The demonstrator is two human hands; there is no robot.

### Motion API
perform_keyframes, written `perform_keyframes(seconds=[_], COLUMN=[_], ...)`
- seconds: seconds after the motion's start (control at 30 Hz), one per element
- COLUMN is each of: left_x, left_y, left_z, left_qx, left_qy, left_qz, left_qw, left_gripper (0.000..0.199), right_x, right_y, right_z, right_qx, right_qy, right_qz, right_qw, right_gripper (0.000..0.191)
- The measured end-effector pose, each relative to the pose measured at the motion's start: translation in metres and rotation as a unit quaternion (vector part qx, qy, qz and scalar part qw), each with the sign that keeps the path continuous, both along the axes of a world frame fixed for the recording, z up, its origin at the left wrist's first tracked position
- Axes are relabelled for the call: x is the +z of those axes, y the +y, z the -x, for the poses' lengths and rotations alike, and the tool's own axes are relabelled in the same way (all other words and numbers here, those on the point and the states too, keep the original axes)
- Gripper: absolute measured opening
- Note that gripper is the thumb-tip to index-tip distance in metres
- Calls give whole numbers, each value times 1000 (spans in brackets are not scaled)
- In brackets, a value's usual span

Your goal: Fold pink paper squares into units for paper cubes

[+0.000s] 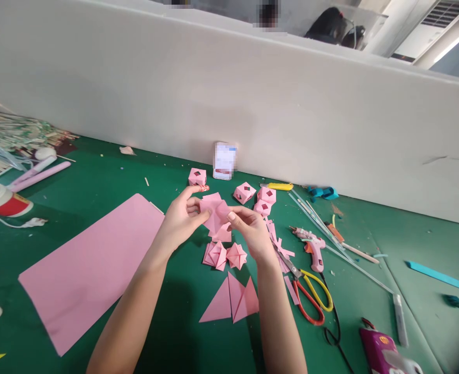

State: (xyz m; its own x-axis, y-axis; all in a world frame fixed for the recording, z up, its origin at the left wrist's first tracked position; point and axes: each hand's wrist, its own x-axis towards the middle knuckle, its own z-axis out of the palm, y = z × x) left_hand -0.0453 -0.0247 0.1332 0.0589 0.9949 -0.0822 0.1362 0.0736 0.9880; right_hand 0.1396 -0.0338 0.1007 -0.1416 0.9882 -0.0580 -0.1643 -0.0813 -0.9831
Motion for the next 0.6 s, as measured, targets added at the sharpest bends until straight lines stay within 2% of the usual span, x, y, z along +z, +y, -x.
perform_keyframes(seconds=[0.07,0.17,0.37,0.6], left_x=[0,1,2,1], left_y=[0,0,0,-2], left_z=[0,0,1,-2], left_qx=[7,23,20,24], left_qy=[6,9,2,40], left_qz=[-9,-20,-28,-33], left_qw=[1000,999,999,998], left_gripper=[51,50,56,55], right_x=[2,4,3,3], right_y=[-1,-2,-6,-15], right_z=[2,6,20,34], right_qx=[-16,-84,-195,-244], right_qy=[-22,-66,-175,-239], right_qz=[-24,-48,-93,-148], right_qw=[999,993,961,928], right_gripper=[23,25,19,10])
